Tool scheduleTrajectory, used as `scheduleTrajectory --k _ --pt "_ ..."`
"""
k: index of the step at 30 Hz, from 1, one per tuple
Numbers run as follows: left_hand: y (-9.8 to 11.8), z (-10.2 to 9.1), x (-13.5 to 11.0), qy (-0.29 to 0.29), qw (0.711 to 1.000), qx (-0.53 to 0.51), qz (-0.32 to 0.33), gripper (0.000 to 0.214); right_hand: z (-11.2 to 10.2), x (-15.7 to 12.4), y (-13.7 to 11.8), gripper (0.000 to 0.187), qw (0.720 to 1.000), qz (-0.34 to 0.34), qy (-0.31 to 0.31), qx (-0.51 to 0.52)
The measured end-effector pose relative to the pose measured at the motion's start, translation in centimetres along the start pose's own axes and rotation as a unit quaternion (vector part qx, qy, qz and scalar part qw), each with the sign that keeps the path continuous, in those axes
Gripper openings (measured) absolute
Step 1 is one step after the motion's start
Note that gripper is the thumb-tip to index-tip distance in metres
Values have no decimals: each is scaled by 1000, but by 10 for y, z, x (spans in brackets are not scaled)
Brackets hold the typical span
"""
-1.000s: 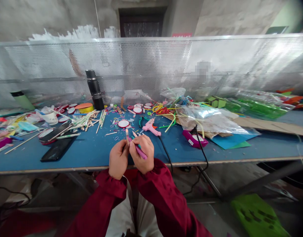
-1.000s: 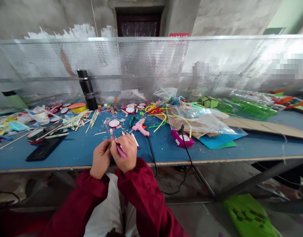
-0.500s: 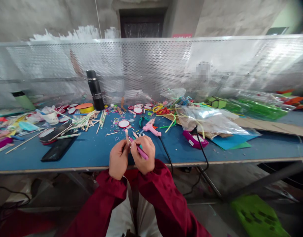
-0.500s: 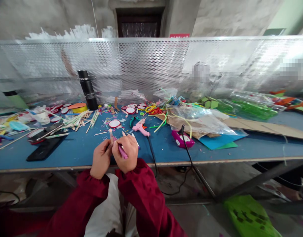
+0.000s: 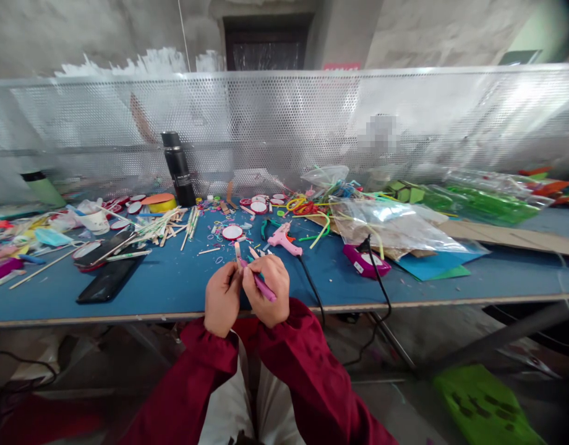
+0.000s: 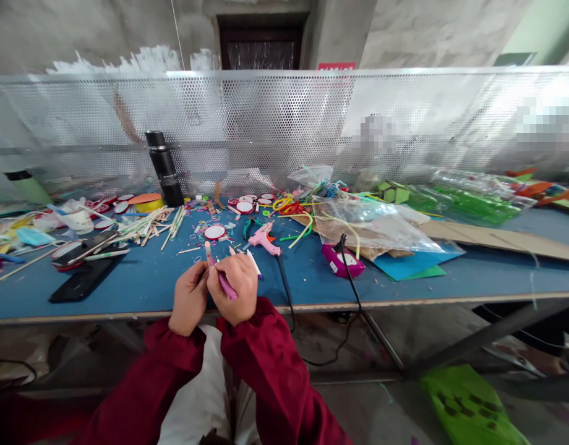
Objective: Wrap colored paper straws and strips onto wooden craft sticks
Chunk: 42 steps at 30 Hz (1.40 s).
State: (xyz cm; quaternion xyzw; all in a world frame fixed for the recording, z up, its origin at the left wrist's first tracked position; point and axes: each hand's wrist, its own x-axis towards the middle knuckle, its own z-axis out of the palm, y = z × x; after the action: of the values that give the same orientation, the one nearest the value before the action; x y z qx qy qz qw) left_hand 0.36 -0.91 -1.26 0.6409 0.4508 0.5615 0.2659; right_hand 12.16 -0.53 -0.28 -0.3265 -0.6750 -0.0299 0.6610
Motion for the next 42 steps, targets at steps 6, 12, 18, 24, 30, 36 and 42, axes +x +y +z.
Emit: scheduleTrajectory --k 6,12,18,24,30,36,42 --pt "3 0 0 4 1000 1 7 31 0 -1 1 16 1000 -1 2 4" --pt "1 0 -1 0 1000 4 -1 33 1 -1 1 16 1000 4 7 0" --pt "0 0 0 -5 1000 2 -5 32 0 0 0 16 1000 13 0 -8" --pt "0 -1 0 -2 1000 10 -2 33 0 0 0 16 1000 11 3 -4" --pt "0 -1 0 -2 1000 14 -2 34 0 -1 0 16 1000 11 -1 -8" --pt "2 -1 0 1 1000 15 -3 33 0 -1 0 16 1000 7 6 -3" --pt "1 0 0 -2 1000 6 -5 34 -1 0 -1 15 1000 11 1 -3"
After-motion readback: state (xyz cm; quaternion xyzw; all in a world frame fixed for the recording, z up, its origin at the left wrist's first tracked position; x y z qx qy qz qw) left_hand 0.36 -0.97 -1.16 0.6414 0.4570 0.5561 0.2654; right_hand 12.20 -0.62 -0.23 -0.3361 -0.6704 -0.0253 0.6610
